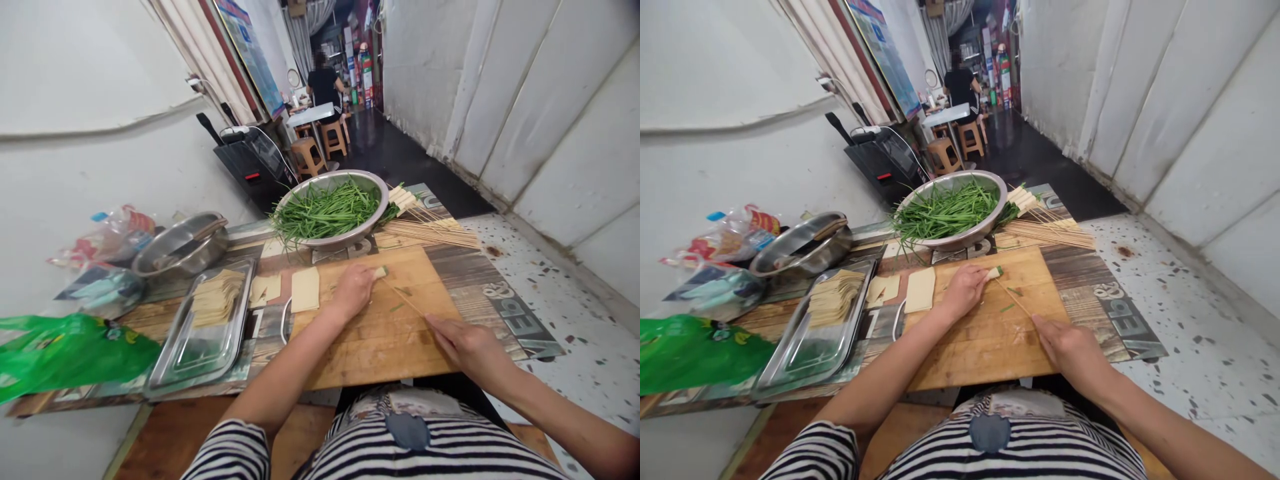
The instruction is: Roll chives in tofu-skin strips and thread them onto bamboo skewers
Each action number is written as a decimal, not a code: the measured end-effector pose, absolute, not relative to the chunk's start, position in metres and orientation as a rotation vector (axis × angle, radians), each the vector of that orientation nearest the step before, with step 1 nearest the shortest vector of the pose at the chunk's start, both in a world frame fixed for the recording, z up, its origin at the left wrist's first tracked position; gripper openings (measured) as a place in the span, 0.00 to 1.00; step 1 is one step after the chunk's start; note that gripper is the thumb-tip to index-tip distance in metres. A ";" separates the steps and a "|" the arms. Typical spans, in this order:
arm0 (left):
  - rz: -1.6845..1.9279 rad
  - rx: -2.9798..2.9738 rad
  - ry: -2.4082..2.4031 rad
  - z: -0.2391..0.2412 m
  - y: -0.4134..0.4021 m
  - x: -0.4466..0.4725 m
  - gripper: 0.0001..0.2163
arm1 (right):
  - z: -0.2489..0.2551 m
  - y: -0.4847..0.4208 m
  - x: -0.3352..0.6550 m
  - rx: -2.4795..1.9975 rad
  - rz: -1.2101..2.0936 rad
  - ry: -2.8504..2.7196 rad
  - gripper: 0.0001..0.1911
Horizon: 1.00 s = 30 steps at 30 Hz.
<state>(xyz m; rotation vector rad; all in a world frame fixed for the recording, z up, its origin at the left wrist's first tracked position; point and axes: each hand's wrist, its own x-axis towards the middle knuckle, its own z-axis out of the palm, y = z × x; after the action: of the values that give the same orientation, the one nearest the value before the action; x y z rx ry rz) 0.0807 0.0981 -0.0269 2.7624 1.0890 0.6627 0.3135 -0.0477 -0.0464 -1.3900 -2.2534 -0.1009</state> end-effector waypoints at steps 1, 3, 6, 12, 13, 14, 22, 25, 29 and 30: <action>0.660 2.763 1.087 -0.027 0.098 0.081 0.16 | -0.046 -0.048 0.313 -1.397 -0.097 -2.254 0.18; 0.660 2.773 1.075 -0.026 0.099 0.081 0.17 | -0.045 -0.047 0.312 -1.416 -0.090 -2.257 0.18; 0.671 2.802 1.049 -0.021 0.101 0.081 0.19 | -0.041 -0.044 0.309 -1.432 -0.090 -2.249 0.19; 0.643 2.739 1.066 -0.010 0.103 0.079 0.19 | -0.026 -0.039 0.298 -1.591 -0.011 -2.261 0.18; 0.617 2.741 1.059 -0.010 0.103 0.078 0.19 | -0.024 -0.038 0.296 -1.617 -0.006 -2.289 0.18; 0.599 2.743 1.053 -0.011 0.103 0.077 0.18 | -0.022 -0.037 0.295 -1.636 -0.002 -2.325 0.18; 0.536 2.854 1.066 -0.015 0.105 0.075 0.18 | -0.011 -0.028 0.281 -1.722 -0.003 -2.487 0.17; 0.532 2.856 1.068 -0.015 0.106 0.075 0.19 | -0.012 -0.022 0.275 -1.770 -0.029 -2.480 0.18; 0.524 2.855 1.059 -0.016 0.108 0.075 0.19 | -0.011 -0.010 0.268 -1.739 -0.009 -2.442 0.18; 0.526 2.853 1.062 -0.017 0.108 0.075 0.19 | -0.010 -0.007 0.266 -1.739 0.002 -2.442 0.18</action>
<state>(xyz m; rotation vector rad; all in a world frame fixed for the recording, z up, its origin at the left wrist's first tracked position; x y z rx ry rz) 0.0748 0.1082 -0.0169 2.8526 1.0619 0.5256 0.2659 -0.0070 -0.0105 -1.7387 -2.4416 0.0020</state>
